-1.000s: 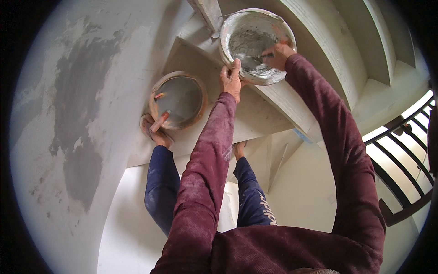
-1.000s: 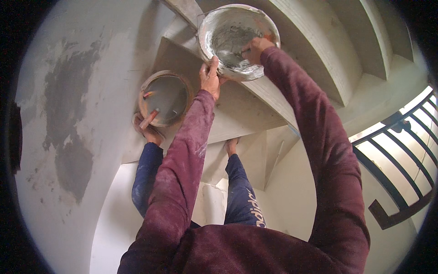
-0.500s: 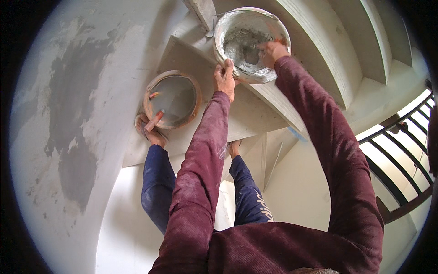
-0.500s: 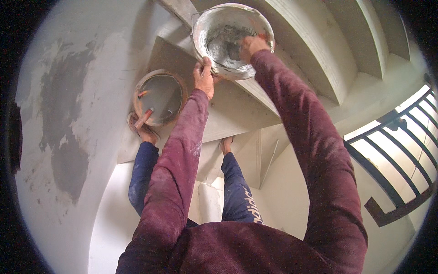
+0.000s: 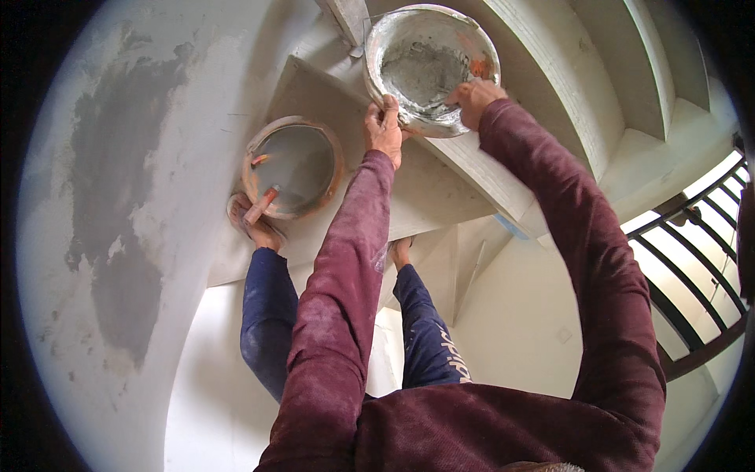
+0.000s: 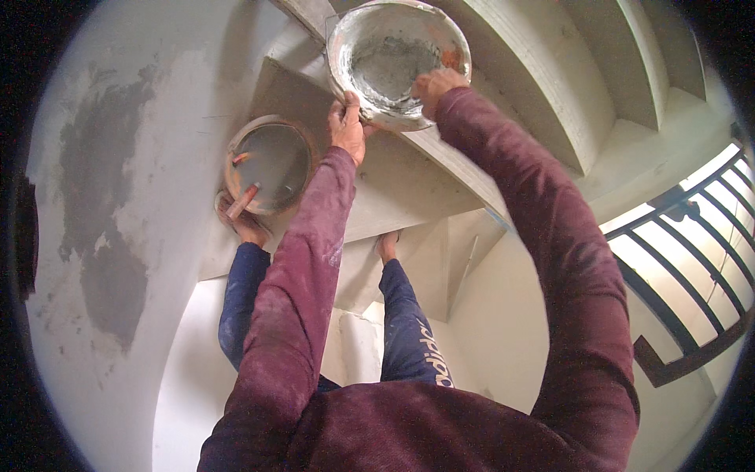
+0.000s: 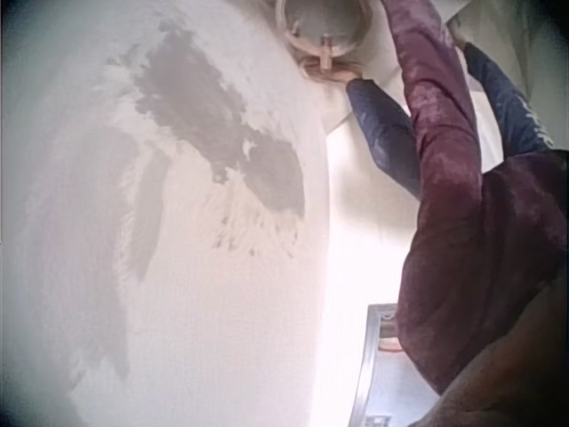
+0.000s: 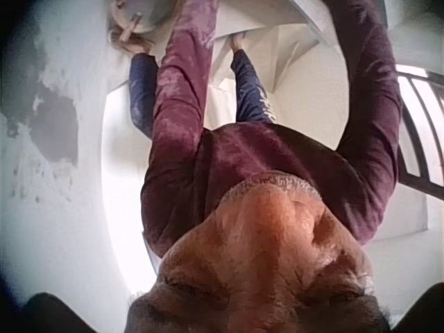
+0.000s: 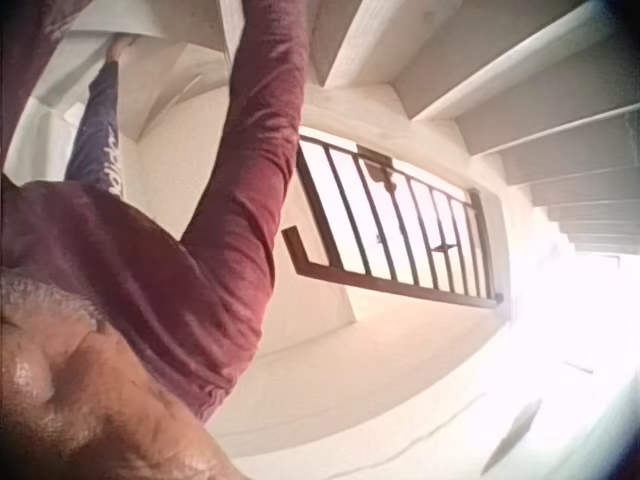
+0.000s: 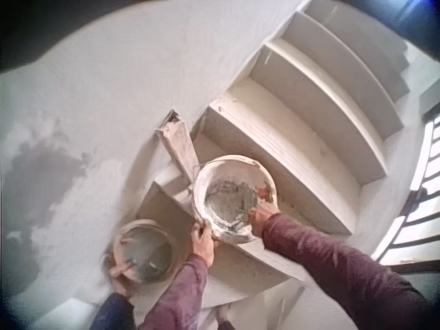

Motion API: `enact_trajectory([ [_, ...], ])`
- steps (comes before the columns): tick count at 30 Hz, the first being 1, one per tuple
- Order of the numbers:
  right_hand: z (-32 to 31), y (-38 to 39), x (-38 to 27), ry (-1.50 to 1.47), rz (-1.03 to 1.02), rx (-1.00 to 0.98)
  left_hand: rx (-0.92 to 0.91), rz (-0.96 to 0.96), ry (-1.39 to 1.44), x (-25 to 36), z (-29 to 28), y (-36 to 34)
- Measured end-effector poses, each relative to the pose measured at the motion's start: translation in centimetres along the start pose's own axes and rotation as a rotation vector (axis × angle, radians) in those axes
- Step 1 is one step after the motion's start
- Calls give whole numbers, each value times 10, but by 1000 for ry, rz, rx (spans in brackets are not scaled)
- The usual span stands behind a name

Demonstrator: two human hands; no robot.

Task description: The person mixes a grey compound in a bucket, carries it up a spiral staircase, and applies it to a wall using a trowel and a blue float. The person smooths the compound onto the wall surface.

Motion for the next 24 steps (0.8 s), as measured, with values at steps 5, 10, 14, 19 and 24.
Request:
enact_trajectory([
  [5,-4,-10,9,-70,109,173,-9,-9,12,0,2,1],
  [10,28,-2,-6,-134,132,76,6,-71,-35,0,1,2],
  [14,25,23,-2,-60,182,107,49,-53,57,4,6,18],
  [19,14,45,-8,72,255,-16,-94,101,-331,5,-42,92],
  [24,-50,106,-21,-416,267,210,-253,318,-1223,24,-119,228],
])
Point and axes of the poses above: each hand's wrist, its own y-axis away from the middle knuckle, its own z-axis out of the palm, x = y × z, the point moved 1 cm from there along -y, towards the middle knuckle, and after that the axes turned 1 degree about x, right-handed, at the moved point
